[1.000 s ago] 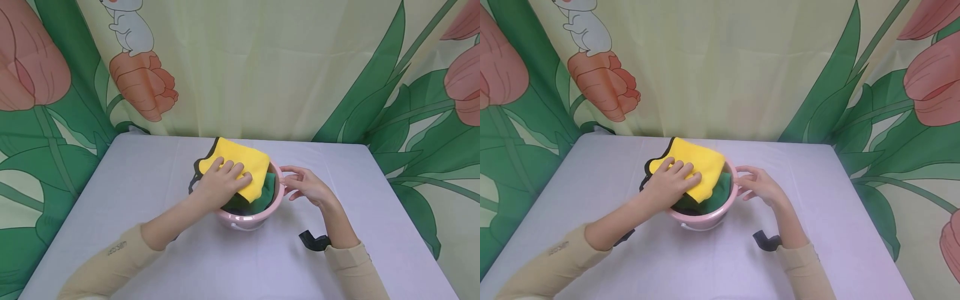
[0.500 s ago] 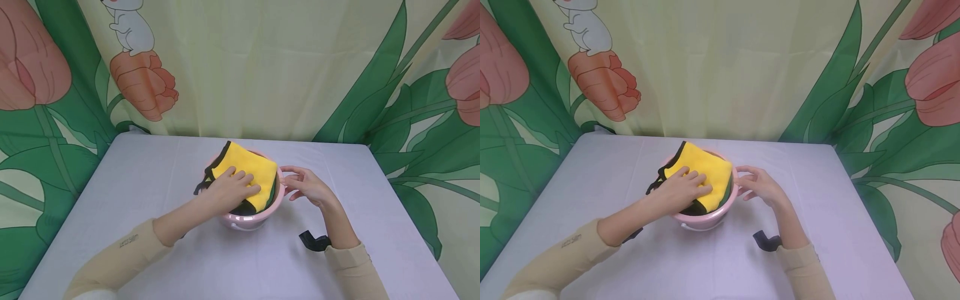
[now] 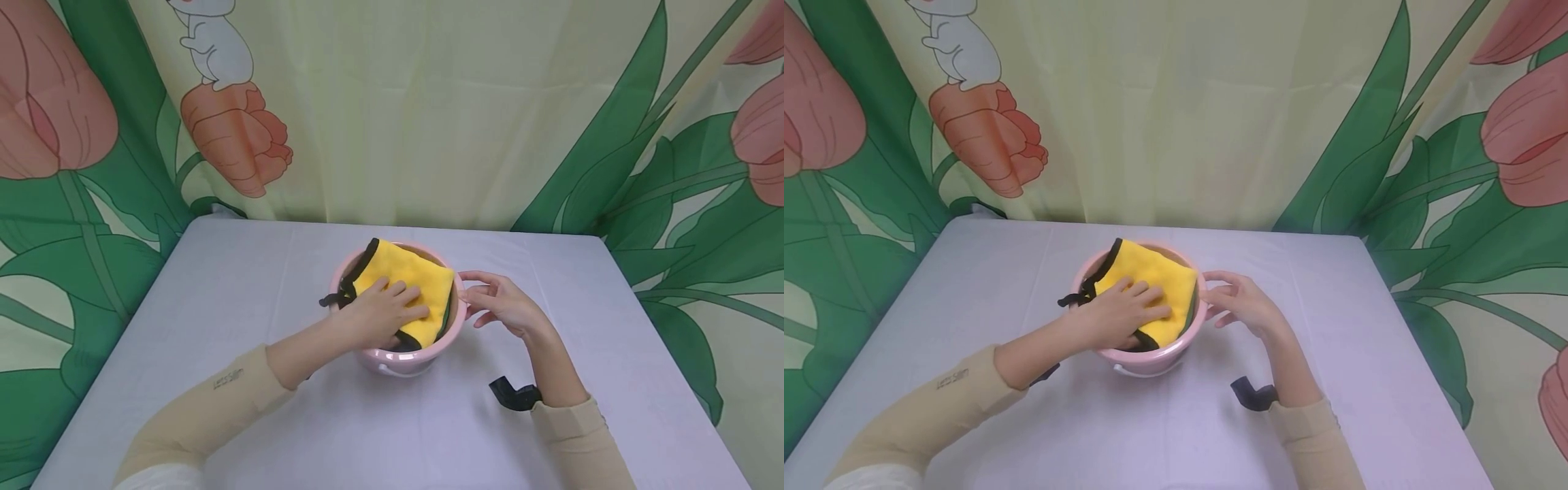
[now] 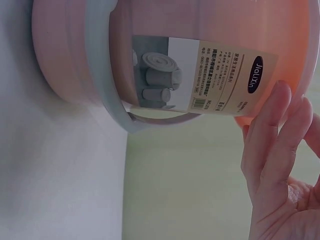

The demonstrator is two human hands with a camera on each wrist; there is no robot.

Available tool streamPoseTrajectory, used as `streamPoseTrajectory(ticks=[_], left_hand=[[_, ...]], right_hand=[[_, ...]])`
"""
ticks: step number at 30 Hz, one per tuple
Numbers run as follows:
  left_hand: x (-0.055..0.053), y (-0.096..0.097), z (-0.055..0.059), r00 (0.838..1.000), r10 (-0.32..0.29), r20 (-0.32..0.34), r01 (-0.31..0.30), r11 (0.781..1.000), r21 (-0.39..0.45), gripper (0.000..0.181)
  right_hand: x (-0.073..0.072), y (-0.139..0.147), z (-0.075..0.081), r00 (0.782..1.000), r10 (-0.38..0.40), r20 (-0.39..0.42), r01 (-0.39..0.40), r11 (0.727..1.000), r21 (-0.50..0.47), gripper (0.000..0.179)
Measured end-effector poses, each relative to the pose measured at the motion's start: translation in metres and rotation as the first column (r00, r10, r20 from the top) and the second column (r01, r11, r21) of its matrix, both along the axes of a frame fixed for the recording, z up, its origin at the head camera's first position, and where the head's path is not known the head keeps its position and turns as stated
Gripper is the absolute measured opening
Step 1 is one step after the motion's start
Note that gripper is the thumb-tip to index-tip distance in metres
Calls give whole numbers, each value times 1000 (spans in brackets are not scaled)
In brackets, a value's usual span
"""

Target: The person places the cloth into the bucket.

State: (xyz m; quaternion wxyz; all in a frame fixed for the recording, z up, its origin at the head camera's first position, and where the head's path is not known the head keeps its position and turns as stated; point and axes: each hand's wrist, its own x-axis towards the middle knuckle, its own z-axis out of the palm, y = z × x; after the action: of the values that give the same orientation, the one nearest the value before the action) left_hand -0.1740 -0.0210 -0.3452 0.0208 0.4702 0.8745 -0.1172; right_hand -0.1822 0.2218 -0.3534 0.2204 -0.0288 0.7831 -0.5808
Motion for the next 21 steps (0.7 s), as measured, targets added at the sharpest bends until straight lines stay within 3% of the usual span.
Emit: streamPoseTrajectory(ticks=[5,11,21], left_hand=[[-1,2,-3,996,16,83,-13,999,-37,59],[-4,5,-7,979,59,194,-46,996,-71,60],[-7,9,-7,970,82,227,-59,993,-105,63]], right_hand=[[1,1,0,1000,1,-7,-1,1000,1,58],[2,3,-1,1000,3,-13,-3,1000,4,59],[2,6,-2,1000,0,-28,0,1000,20,59]])
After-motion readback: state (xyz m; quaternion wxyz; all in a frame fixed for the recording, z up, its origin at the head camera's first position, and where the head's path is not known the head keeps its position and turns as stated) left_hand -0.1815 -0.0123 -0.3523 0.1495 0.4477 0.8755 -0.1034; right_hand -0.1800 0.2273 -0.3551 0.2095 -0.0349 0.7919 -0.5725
